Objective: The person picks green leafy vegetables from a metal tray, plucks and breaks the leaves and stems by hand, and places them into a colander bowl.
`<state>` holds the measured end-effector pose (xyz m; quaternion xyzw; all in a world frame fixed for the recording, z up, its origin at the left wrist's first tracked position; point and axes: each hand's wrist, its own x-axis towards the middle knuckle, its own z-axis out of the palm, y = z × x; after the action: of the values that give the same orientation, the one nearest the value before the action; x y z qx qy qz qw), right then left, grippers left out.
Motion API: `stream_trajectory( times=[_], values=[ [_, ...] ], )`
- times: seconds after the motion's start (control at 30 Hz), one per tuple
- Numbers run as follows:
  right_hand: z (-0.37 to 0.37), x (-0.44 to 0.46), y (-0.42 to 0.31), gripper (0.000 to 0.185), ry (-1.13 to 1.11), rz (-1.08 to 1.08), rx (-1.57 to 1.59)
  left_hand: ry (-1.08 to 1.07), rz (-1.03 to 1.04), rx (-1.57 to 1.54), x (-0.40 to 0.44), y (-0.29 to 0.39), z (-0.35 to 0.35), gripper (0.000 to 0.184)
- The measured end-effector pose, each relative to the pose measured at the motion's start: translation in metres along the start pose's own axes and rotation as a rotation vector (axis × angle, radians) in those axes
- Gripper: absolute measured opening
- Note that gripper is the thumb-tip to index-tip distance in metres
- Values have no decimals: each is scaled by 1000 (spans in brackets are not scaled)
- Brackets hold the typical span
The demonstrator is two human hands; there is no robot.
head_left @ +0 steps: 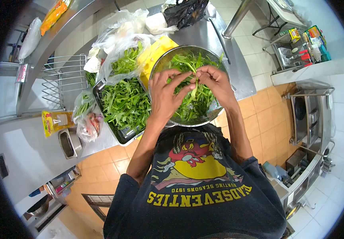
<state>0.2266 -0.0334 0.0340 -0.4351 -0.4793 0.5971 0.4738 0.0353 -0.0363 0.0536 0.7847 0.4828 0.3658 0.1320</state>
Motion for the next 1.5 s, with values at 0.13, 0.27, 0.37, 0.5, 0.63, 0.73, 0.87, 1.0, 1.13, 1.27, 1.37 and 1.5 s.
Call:
stream_trajectory(
  times=[0.13, 0.27, 0.37, 0.5, 0.63, 0.73, 0.87, 1.0, 1.13, 1.27, 1.37, 1.5],
  values=[
    [4, -1, 1, 16, 85, 0, -112, -9, 7, 23, 0, -8, 11, 19],
    [1, -2, -1, 15, 114, 75, 38, -40, -13, -107, 0, -17, 15, 18],
    [2, 0, -1, 15, 113, 86, 53, -77, -45, -147, 1, -11, 12, 16],
    [8, -1, 2, 16, 127, 15, -14, -64, -24, -84, 0, -6, 10, 14],
    [11, 0, -5, 18, 198, 72, 149, 30, -68, -191, -3, -10, 13, 9],
    [17, 2, 4, 18, 282, 54, 268, 98, -114, -277, -5, -11, 12, 9],
    [0, 3, 5, 17, 338, -3, 295, 177, -315, -438, -12, -30, 2, 10],
    [-13, 0, 9, 18, 342, 13, 195, 360, -389, -336, -1, -79, -28, 17],
    [-12, -3, 5, 19, 339, 32, 193, 363, -280, -31, 23, -136, -64, 17],
    [-11, -3, 4, 19, 346, 45, 151, 192, -78, 148, 34, -186, -71, 18],
    [-12, -5, 3, 19, 329, 29, 134, 125, -133, 184, 33, -192, -72, 20],
    [-10, -7, 3, 18, 325, 47, 173, 127, -361, -24, 32, -155, -60, 23]
  ],
)
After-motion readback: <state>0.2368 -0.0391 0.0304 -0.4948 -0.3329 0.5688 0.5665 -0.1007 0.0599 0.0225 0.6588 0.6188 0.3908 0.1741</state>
